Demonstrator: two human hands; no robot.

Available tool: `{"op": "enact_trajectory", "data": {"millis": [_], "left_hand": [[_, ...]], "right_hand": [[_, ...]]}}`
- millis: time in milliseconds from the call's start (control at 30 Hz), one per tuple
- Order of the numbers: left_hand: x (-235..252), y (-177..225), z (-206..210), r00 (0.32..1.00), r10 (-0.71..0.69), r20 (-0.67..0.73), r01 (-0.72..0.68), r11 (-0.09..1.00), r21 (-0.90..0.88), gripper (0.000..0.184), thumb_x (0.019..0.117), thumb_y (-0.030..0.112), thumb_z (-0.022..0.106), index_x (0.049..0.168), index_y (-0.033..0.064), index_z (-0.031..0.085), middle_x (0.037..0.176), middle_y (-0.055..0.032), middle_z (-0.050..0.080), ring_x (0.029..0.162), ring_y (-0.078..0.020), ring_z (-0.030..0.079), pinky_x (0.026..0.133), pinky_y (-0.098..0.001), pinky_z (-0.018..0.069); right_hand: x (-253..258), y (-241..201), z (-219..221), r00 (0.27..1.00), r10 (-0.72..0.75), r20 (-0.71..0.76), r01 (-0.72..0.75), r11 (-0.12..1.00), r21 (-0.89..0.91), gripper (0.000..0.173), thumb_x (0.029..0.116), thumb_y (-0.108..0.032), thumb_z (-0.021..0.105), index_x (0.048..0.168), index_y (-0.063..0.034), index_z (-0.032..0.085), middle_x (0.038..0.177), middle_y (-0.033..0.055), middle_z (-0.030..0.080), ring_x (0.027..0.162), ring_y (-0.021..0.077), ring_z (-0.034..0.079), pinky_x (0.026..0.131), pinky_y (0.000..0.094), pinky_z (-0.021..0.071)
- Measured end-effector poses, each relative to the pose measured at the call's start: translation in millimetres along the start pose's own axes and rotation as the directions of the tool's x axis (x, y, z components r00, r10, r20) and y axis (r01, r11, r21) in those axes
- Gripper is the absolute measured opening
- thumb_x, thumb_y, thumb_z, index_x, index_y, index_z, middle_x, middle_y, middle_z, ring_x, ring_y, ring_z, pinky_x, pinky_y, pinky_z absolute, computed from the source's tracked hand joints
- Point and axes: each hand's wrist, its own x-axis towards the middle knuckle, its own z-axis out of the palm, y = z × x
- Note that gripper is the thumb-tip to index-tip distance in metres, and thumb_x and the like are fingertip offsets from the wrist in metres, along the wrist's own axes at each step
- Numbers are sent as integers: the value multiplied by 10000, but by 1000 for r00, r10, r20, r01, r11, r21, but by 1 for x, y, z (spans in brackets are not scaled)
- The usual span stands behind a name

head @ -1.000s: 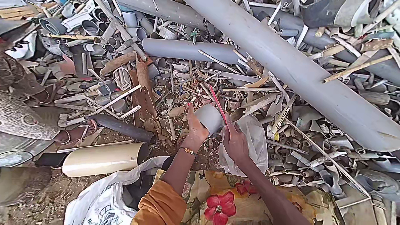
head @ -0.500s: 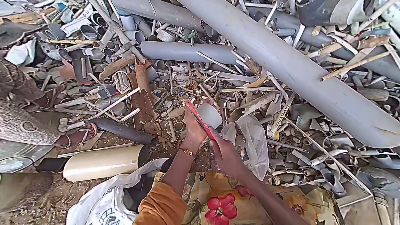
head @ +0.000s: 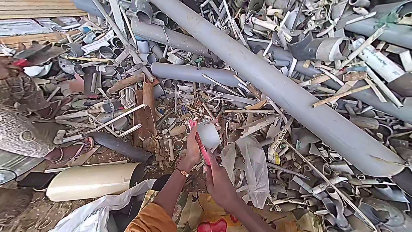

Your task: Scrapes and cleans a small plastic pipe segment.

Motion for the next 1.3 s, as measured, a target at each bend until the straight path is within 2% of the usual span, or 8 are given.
{"op": "enact_trajectory", "data": {"millis": [200, 333, 467, 600, 733, 933, 1067, 1300], "left_hand": [[-12, -1, 8, 991, -129, 35, 128, 992, 10, 779, 1070, 527, 1, 1298, 20, 547, 1067, -118, 725, 992, -206, 713, 874, -410, 597], [-19, -13, 7, 992, -68, 110, 62, 997, 52, 590, 1103, 421, 68, 1403, 59, 424, 1153, -31, 679, 1045, -67, 668, 888, -258, 565], [-17, -18, 10, 969, -160, 187, 147, 986, 82, 767, 1056, 513, -22, 1356, 35, 497, 1135, -88, 713, 1056, -162, 692, 917, -365, 582], [-17, -28, 4, 924, -217, 314, 95, 928, 361, 736, 1043, 493, 77, 1392, -14, 480, 1215, -62, 670, 1094, -111, 646, 968, -316, 535], [-20, -30, 6, 981, -162, 104, 71, 809, 584, 552, 1091, 363, 230, 1349, -75, 444, 1071, -47, 621, 958, 24, 598, 892, -180, 498], [-32, -33, 16, 989, -49, 139, -58, 740, 670, 709, 1072, 432, 161, 1410, -125, 441, 1444, -261, 475, 1379, -164, 425, 1168, -314, 306], [-14, -46, 14, 989, 63, 137, -128, 829, 544, 780, 1046, 529, 158, 1516, -73, 311, 1420, -142, 527, 1199, -25, 555, 1019, -207, 462], [-14, -38, 17, 958, 186, 220, -285, 713, 641, 1046, 941, 786, 161, 1619, -6, 74, 1696, -181, 72, 1570, -182, 86, 1257, -340, 96]], "right_hand": [[5, 11, -15, 898, -18, -440, 11, 1000, -19, 591, 1019, -46, 487, 1574, 61, 316, 758, 166, 665, 569, 267, 612, 564, 441, 529], [-11, 2, 3, 954, -128, -273, 74, 977, -198, 690, 973, -40, 505, 1614, 10, 255, 752, 140, 673, 581, 291, 651, 585, 467, 564], [1, 18, -20, 873, -88, -479, 53, 995, -87, 567, 1024, -61, 442, 1562, 75, 330, 685, 89, 609, 536, 195, 576, 544, 364, 523], [-3, 12, -14, 899, -41, -436, -36, 985, -168, 634, 992, -31, 490, 1585, 64, 285, 846, 199, 698, 638, 328, 669, 620, 495, 564], [-4, 0, -14, 960, -17, -281, -38, 981, -191, 638, 999, -64, 490, 1604, 2, 296, 871, 191, 715, 735, 354, 704, 696, 504, 578], [10, 12, -30, 856, 34, -515, -110, 987, -117, 608, 1041, -61, 474, 1600, 41, 259, 900, 205, 714, 700, 336, 692, 679, 491, 573], [4, 6, -14, 931, -51, -361, -73, 944, -323, 817, 877, -16, 595, 1624, -36, 266, 938, 170, 730, 677, 329, 711, 615, 490, 589], [14, 19, -55, 853, 42, -520, -159, 970, -182, 560, 1043, -114, 472, 1579, -1, 360, 829, 189, 704, 721, 365, 686, 681, 525, 553]]}}
